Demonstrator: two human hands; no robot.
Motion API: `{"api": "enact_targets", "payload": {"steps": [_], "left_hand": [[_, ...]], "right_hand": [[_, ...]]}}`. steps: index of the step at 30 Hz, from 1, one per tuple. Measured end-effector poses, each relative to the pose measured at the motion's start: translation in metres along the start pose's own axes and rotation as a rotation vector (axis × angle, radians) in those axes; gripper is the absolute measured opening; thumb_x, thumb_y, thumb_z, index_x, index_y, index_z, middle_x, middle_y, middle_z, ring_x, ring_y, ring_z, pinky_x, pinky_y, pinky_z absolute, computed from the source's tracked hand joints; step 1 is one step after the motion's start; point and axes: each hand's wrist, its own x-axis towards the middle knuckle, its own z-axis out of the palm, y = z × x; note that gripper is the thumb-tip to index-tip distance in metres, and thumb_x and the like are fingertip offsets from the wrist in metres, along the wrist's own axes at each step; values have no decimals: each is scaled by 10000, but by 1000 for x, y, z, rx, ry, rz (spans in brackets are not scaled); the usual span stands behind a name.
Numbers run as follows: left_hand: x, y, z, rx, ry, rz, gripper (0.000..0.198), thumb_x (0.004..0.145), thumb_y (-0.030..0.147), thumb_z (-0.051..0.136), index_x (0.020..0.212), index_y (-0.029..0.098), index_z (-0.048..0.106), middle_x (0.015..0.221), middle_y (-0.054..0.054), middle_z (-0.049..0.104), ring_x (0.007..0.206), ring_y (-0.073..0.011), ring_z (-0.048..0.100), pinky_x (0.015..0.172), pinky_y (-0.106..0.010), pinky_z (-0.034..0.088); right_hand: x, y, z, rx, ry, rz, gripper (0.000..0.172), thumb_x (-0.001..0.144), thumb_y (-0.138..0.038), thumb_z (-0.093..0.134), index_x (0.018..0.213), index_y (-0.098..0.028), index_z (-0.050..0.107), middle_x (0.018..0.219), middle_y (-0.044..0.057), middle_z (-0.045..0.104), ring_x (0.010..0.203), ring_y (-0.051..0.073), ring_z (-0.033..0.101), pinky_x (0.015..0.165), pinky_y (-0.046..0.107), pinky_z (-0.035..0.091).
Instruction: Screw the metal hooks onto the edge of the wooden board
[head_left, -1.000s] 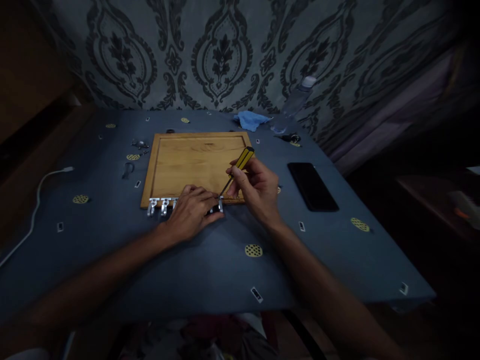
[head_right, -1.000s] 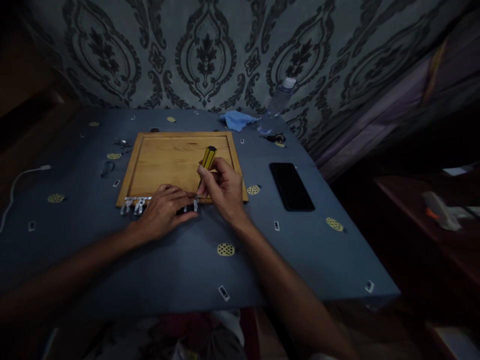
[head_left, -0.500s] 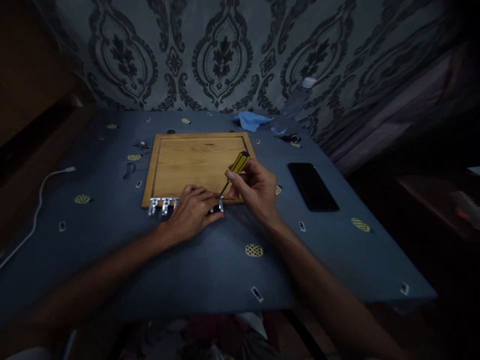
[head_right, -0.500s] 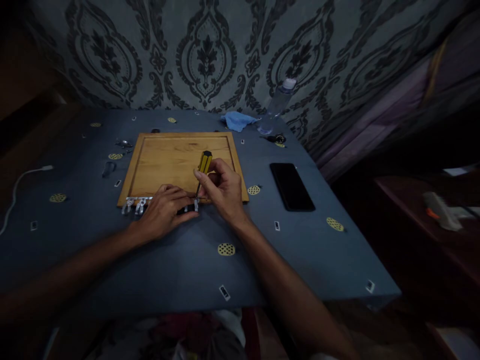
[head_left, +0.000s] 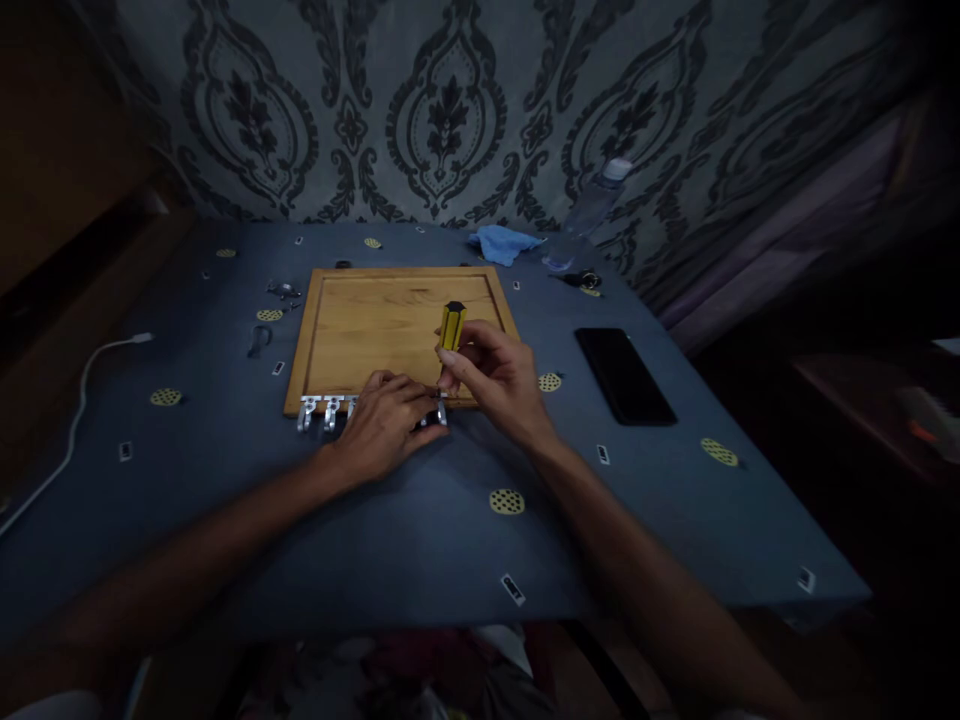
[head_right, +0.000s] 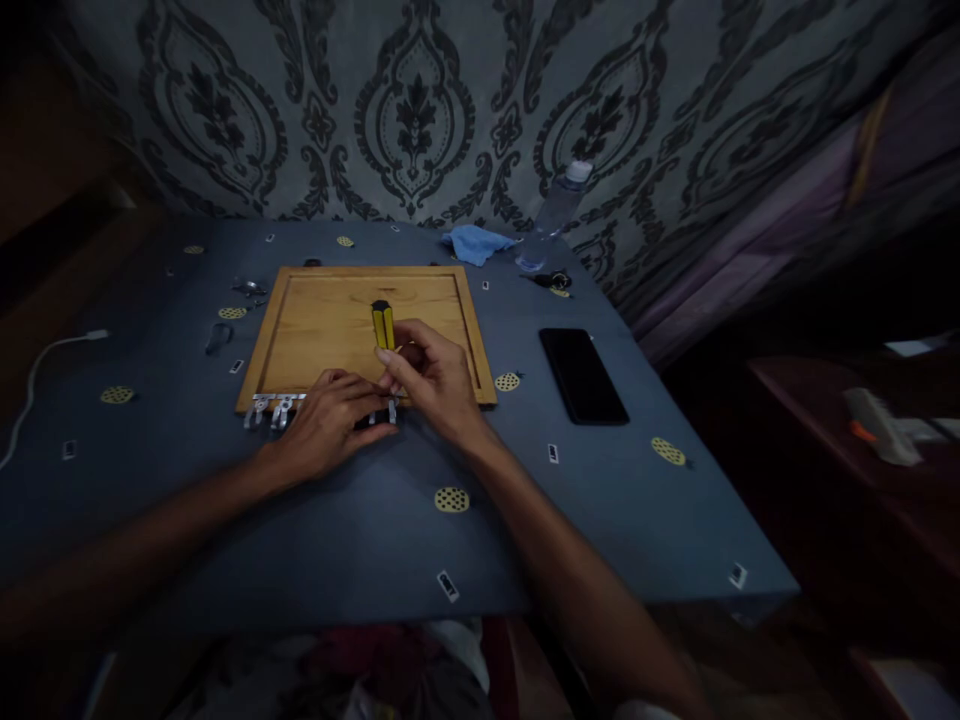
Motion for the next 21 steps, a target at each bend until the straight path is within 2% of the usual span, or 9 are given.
{"api": "enact_targets", "payload": {"steps": [8, 14, 18, 21], "left_hand": [[0, -1, 2, 13, 13, -5, 265, 980, 393, 722, 1133, 179, 757, 1177, -84, 791, 1089, -284, 680, 934, -440, 417], [0, 1, 0, 5, 0, -21, 241, 972, 370, 735, 1108, 174, 765, 1201, -95, 782, 1104, -280, 679, 943, -439, 420], [0, 2, 1, 10, -8, -30, 236, 989, 376, 711, 1121, 188, 763, 1253, -97, 765, 1125, -279, 671, 950, -444, 415], [0, 1, 2, 20, 1, -25, 244, 987, 385, 712, 1109, 180, 762, 1240, -96, 769, 1103, -275, 675, 951, -444, 413]], "right_hand": [[13, 4, 10, 33, -33, -3, 391, 845, -551, 773, 977, -223, 608, 626, -74, 614, 512, 105, 613, 519, 251, 510], [8, 4, 6, 62, 22, 6, 391, 816, -515, 822, 901, -238, 559, 641, -87, 573, 502, 97, 610, 486, 237, 487], [6, 4, 2, 52, 86, -5, 448, 781, -518, 852, 826, -253, 493, 698, -85, 562, 488, 77, 579, 471, 234, 482], [5, 5, -2, 43, 76, 5, 419, 786, -527, 846, 891, -248, 551, 738, -71, 603, 515, 85, 599, 486, 242, 496]]}}
